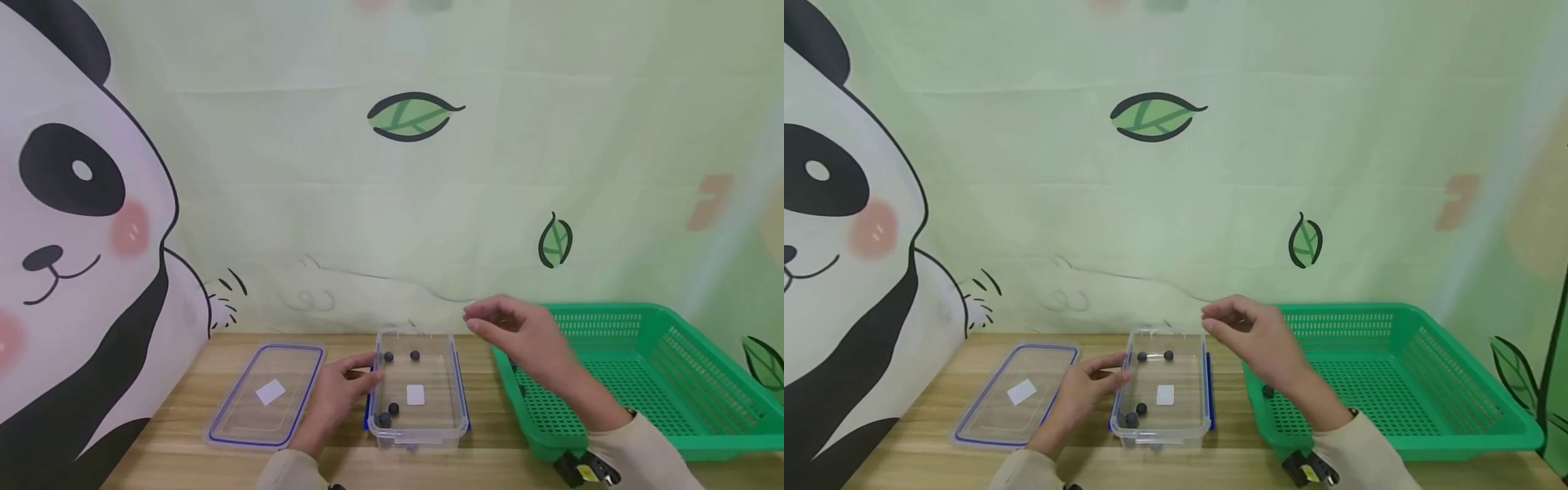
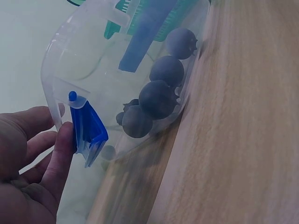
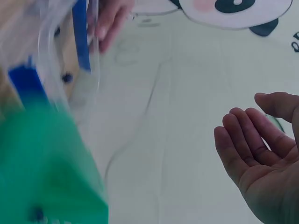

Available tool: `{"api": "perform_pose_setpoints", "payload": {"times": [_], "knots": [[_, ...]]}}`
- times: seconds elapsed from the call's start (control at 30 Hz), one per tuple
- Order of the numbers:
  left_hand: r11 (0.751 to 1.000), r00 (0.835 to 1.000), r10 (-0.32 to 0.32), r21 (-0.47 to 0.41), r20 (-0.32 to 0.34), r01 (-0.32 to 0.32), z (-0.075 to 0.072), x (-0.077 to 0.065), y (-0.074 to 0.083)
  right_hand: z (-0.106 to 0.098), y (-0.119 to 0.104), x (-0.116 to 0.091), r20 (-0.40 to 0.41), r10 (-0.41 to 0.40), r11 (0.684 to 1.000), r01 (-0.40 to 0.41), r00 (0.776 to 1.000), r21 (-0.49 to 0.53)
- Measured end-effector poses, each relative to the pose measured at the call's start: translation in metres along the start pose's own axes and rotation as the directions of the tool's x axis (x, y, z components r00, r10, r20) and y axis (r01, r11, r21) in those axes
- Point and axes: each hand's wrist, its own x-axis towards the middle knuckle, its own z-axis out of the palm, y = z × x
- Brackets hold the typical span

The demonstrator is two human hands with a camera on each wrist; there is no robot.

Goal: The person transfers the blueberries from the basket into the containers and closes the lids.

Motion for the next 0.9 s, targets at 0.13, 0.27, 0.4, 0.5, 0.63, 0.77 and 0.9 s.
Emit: {"api": "perform_pose_setpoints", "payload": {"times": [0.13, 0.27, 0.4, 0.5, 0.63, 0.77, 0.9], "knots": [[1.0, 1.0, -0.003, 0.001, -0.003, 0.003, 0.0, 0.0, 0.0, -0.022, 0.01, 0.009, -0.016, -0.013, 0.999, 0.012, 1.0, -0.046], [1.0, 1.0, -0.003, -0.004, -0.001, 0.003, 0.0, 0.0, -0.001, -0.039, 0.025, 0.014, -0.023, -0.004, 0.996, 0.002, 1.0, -0.085], [1.0, 1.0, 0.004, -0.013, -0.004, -0.004, 0.0, 0.002, -0.002, -0.054, 0.037, 0.016, 0.0, 0.037, 0.988, -0.037, 0.999, -0.148], [1.0, 1.0, 0.002, -0.017, -0.006, -0.002, 0.0, 0.002, -0.002, -0.063, 0.048, 0.018, 0.036, 0.066, 0.981, -0.059, 0.997, -0.186], [1.0, 1.0, 0.001, -0.016, -0.006, -0.001, -0.001, 0.002, -0.001, -0.071, 0.063, 0.023, 0.076, 0.086, 0.973, -0.067, 0.993, -0.222], [1.0, 1.0, 0.006, -0.007, -0.002, -0.006, -0.001, 0.0, -0.001, -0.078, 0.075, 0.028, 0.112, 0.094, 0.96, -0.061, 0.989, -0.272], [1.0, 1.0, 0.01, -0.005, 0.004, -0.01, -0.002, 0.0, 0.0, -0.083, 0.086, 0.032, 0.172, 0.116, 0.948, -0.057, 0.978, -0.312]]}}
